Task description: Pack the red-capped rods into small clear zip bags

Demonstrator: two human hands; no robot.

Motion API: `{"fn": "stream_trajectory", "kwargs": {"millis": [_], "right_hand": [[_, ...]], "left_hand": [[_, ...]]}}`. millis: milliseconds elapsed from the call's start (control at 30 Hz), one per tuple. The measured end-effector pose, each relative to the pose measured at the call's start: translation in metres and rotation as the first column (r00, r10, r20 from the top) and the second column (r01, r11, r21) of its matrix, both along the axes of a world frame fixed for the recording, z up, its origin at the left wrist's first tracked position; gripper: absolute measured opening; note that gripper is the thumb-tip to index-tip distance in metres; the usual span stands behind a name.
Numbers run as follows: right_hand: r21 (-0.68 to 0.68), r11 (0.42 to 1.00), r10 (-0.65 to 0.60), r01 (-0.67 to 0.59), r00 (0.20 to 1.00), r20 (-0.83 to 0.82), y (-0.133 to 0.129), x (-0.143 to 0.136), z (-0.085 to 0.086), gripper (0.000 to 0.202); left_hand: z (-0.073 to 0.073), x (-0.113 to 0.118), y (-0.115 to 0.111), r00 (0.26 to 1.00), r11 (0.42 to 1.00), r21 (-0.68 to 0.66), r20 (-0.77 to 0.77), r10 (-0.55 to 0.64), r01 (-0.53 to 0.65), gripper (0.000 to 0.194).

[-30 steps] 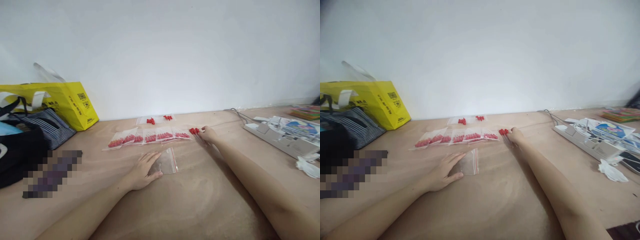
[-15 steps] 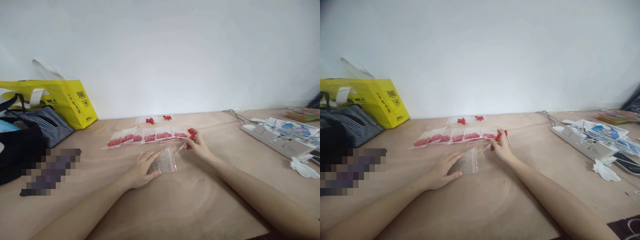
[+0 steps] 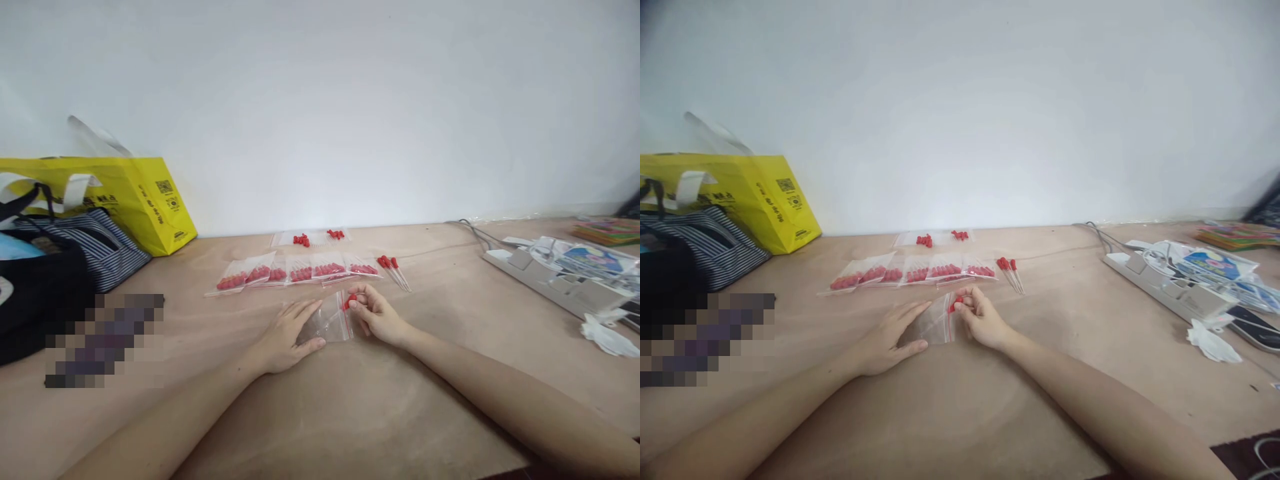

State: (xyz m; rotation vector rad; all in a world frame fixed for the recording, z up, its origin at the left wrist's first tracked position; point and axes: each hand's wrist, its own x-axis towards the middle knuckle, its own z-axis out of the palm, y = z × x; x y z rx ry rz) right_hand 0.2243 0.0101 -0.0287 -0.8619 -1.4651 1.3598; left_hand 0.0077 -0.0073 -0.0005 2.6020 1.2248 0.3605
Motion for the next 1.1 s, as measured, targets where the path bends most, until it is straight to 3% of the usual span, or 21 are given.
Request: {"fn": "stream_trajectory", "kwargs": {"millis": [200,333,500,667,800,967,1100], "right_hand": [[-0.05,0.984,0.179,-0.172,0.967,0.18,0.005,0.005,0.0,0.037],[-0.026,0.968,0.249,-0.25,0.939,0.236,0.011,0.012,-0.002,0.035],[-0.042,0.981,0.194,-0.19,0.955,0.224,0.021,0.029,-0.002,0.037],[-0.038,0.983,0.183,-0.179,0.947,0.265,0.022,0.032,-0.004,0.035],[0.084,0.982,0.127,-0.172,0.914,0.385,0.017,0.026,-0.004,0.023],[0.264,0.957,-0.035,-0.122,0.853,0.52,0.011,0.019,-0.003,0.016],[0.294,0.921,0.066,-0.254,0.849,0.525,0.016,0.025,0.003,0.022]], "left_hand": [[-0.001,0.001,-0.001,1.0,0.999,-0.027,0.001,0.02,-0.02,0.058],[0.001,-0.001,-0.002,0.997,0.997,-0.064,0.079,-0.025,0.031,0.061],[0.008,-0.014,0.002,0.987,0.983,-0.119,0.099,-0.13,0.141,0.06],[0.007,-0.02,0.005,0.989,0.986,-0.096,0.059,-0.133,0.139,0.054],[0.007,-0.017,0.005,0.99,0.985,-0.099,0.043,-0.137,0.141,0.054],[0.009,-0.014,0.004,0.992,0.987,-0.107,0.041,-0.12,0.124,0.052],[0.007,-0.011,0.003,0.998,0.993,-0.099,0.029,-0.055,0.058,0.051]]}}
